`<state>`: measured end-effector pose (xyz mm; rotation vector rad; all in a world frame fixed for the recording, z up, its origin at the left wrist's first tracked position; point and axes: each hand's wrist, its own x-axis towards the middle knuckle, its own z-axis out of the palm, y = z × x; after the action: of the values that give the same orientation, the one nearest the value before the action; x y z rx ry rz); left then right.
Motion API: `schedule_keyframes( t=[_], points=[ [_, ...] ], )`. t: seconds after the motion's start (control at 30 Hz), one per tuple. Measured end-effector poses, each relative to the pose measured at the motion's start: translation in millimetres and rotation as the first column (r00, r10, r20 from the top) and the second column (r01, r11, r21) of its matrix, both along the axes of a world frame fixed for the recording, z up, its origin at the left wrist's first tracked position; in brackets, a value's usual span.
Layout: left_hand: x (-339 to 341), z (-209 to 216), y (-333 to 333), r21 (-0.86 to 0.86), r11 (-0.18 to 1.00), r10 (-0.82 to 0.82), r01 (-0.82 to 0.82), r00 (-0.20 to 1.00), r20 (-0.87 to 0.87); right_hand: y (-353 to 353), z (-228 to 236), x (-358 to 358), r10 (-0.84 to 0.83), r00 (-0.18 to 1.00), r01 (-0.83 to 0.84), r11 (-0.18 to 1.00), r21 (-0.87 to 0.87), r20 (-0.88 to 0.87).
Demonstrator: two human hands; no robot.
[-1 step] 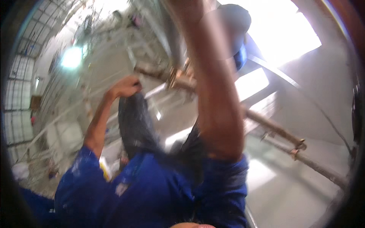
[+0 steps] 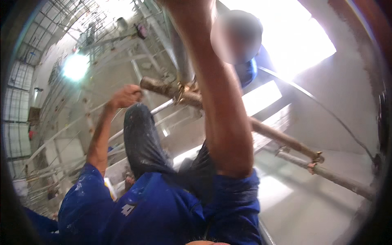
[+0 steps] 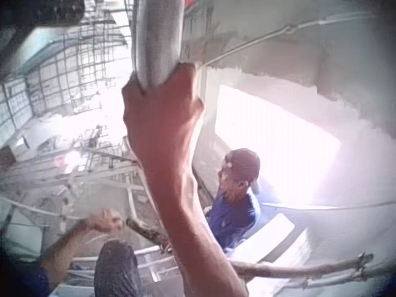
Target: The person is assembling a metal scaffolding structure. They are seen tightening a metal clamp on a vertical pole using a wrench while another worker assists by holding the pole steady. The person adjusts the clamp and tightens it securely.
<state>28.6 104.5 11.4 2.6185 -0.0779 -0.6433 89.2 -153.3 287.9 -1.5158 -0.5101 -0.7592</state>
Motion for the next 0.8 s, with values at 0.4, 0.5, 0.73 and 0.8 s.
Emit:
schedule_keyframes(
  t=[0.4, 0.5, 0.73, 0.8],
  points=[
    [10.5, -18.6, -97.4, -0.319, 0.904, 0.401, -0.286, 0.824, 0.4, -134.7, -132.9, -4.9, -0.233, 0.955, 0.218, 0.971, -0.096, -0.186],
    [12.1, -27.2, -104.0, -0.191, 0.929, 0.369, -0.316, 0.77, 0.521, -233.7, -234.4, 30.7, -0.612, 0.663, 0.499, 0.79, -0.356, -0.431],
    [11.6, -32.3, -96.7, -0.141, 0.932, 0.354, -0.333, 0.76, 0.545, -374.2, -357.3, 99.5, -0.582, 0.334, 0.337, 0.809, -0.482, -0.741],
    [9.2, -23.6, -103.6, -0.138, 0.933, 0.352, -0.332, 0.764, 0.541, -392.5, -362.5, 99.4, -0.582, 0.218, 0.252, 0.809, -0.53, -0.784]
  ],
)
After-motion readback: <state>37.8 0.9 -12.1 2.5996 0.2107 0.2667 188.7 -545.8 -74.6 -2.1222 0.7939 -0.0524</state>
